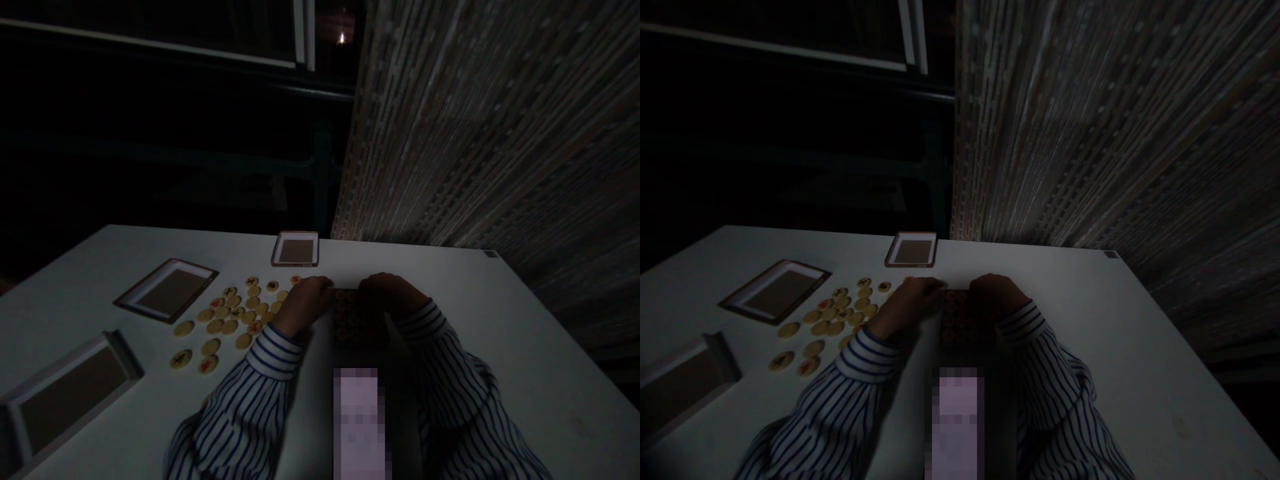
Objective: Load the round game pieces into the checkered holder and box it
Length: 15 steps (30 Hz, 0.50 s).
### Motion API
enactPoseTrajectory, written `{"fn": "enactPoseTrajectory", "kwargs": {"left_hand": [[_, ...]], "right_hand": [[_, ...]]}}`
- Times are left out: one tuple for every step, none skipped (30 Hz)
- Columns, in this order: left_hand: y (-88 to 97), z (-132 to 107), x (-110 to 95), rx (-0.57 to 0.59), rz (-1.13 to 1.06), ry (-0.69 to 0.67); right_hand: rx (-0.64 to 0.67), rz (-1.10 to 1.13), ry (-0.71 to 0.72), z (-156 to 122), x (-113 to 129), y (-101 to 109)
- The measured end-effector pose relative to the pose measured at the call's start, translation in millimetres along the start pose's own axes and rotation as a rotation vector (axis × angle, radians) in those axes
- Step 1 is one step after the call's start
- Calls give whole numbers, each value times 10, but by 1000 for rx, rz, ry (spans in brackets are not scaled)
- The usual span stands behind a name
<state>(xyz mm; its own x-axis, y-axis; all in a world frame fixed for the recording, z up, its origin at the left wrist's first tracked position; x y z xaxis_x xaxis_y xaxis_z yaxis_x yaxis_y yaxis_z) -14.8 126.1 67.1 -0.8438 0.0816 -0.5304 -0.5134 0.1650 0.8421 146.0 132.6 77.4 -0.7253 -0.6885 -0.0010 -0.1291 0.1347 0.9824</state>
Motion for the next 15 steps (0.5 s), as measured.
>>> {"fn": "enactPoseTrajectory", "kwargs": {"left_hand": [[-1,1,0,4,-2,-2],[-1,2,1,6,-4,3],[-2,3,4,10,-6,9],[-1,4,5,10,-8,15],[0,5,6,9,-7,18],[1,5,5,6,-5,20],[4,5,3,1,-2,20],[6,4,0,-3,2,17],[8,3,-3,-5,6,11],[9,3,-5,-9,9,6],[10,3,-6,-13,12,-3],[11,4,-6,-20,15,-11],[9,5,-4,-23,16,-20],[7,7,0,-24,15,-27],[5,9,3,-26,14,-33]], "right_hand": [[2,-3,-1,-2,4,2],[4,-6,-6,-5,6,4],[1,-6,-9,-8,8,6],[-6,-3,-7,-12,10,9],[-8,2,-6,-15,11,12],[-8,7,-5,-18,12,14],[-7,11,-3,-20,13,17],[-2,16,-1,-21,13,19],[6,17,-2,-21,13,19],[10,16,-3,-20,12,20],[11,16,-4,-19,10,20],[9,17,1,-17,11,18],[7,17,3,-15,9,15],[3,15,6,-14,8,11],[-4,12,9,-13,6,6]]}}
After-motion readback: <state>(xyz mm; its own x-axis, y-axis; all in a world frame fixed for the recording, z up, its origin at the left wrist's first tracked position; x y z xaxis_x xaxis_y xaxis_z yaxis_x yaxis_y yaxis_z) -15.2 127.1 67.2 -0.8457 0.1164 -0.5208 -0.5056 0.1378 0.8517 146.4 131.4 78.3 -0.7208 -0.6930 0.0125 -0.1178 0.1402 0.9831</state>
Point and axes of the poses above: each hand's wrist, its own z-axis towards the middle knuckle, its own y-axis out of the back of the hand, x = y × z, the point moved 4 cm from there along z, towards the middle knuckle, and after that the axes turned 11 degrees about y, right-handed, at the moved point
